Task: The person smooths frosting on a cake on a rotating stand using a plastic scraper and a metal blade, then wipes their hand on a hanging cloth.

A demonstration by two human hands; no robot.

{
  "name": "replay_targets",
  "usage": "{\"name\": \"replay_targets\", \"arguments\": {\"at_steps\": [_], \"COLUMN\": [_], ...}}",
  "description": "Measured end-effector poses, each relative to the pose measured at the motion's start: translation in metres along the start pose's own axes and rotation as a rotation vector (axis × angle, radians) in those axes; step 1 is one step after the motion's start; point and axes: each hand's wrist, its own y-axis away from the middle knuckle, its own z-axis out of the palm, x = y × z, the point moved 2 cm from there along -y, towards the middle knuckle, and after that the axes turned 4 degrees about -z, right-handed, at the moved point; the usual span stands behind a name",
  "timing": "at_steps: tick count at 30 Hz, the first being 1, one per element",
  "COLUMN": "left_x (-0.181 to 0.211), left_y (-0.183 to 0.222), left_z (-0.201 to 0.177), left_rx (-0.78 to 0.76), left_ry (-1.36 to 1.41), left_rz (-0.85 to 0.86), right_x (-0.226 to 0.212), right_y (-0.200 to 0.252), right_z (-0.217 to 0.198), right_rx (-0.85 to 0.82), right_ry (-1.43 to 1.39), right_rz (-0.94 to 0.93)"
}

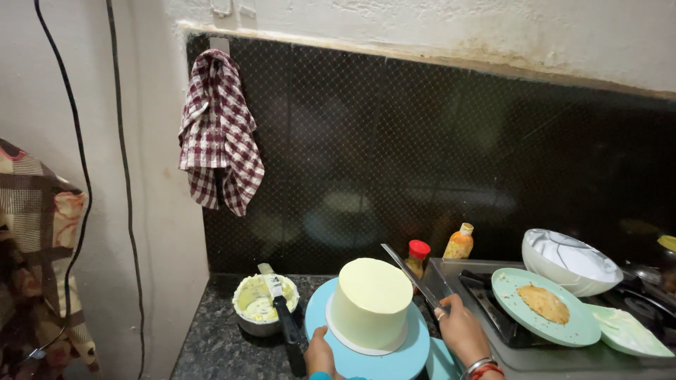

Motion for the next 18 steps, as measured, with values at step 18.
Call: {"name": "replay_targets", "arguments": {"at_steps": [18], "left_x": [0.006], "left_y": [0.020], "left_z": [0.002], "left_rx": [-0.016], "left_ry": [-0.023], "left_rz": [-0.118], "right_x": [-0.004], "right_y": [0.008], "right_z": [0.033], "right_rx": [-0.014], "right_ry": [-0.098], "right_rz": [-0.121]}}
